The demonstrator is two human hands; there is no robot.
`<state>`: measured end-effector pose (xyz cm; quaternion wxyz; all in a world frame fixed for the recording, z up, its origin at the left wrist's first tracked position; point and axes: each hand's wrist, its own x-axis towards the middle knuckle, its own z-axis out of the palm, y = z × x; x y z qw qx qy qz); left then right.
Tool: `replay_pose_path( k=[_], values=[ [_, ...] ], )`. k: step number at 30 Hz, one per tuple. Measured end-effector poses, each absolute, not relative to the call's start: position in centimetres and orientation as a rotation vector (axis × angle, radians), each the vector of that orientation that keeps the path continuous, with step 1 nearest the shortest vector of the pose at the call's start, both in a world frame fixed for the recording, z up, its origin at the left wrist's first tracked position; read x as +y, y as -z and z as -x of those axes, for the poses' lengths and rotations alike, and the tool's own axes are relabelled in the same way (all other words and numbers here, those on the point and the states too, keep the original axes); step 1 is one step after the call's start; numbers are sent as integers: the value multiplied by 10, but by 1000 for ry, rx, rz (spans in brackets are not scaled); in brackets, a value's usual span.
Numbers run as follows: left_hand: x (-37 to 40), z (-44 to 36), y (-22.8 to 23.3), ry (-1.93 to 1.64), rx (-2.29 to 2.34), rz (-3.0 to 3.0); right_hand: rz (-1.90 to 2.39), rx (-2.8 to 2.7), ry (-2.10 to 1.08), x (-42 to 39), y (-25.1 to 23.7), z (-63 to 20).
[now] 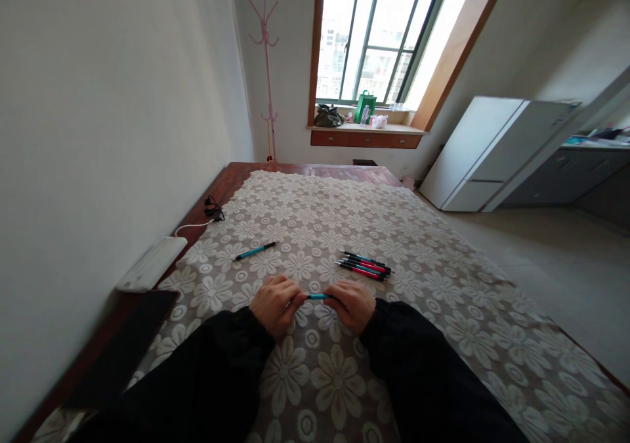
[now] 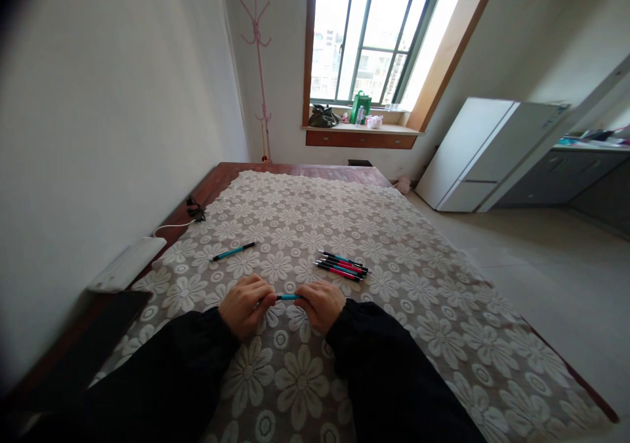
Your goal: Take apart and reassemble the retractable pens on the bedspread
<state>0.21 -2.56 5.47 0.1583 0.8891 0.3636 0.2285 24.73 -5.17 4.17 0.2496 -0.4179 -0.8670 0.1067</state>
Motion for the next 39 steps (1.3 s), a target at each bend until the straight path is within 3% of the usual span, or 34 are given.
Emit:
replay_pose_path(
  k=[8, 16, 24, 39],
  values=[
    [-24, -3, -52, -627, 1046, -2532, 1213, -2387, -252, -51, -44, -249],
    [-20, 1, -49, -730, 1347, -2376, 1427, -2223, -77, -45, -45, -264],
    [-19, 2, -50, -724, 1298, -2415, 1529, -2101, 216, -48, -57, -275],
    [-18, 4, -47, -912, 1216, -2341, 1137, -2254, -118, -56, -64, -257]
  ],
)
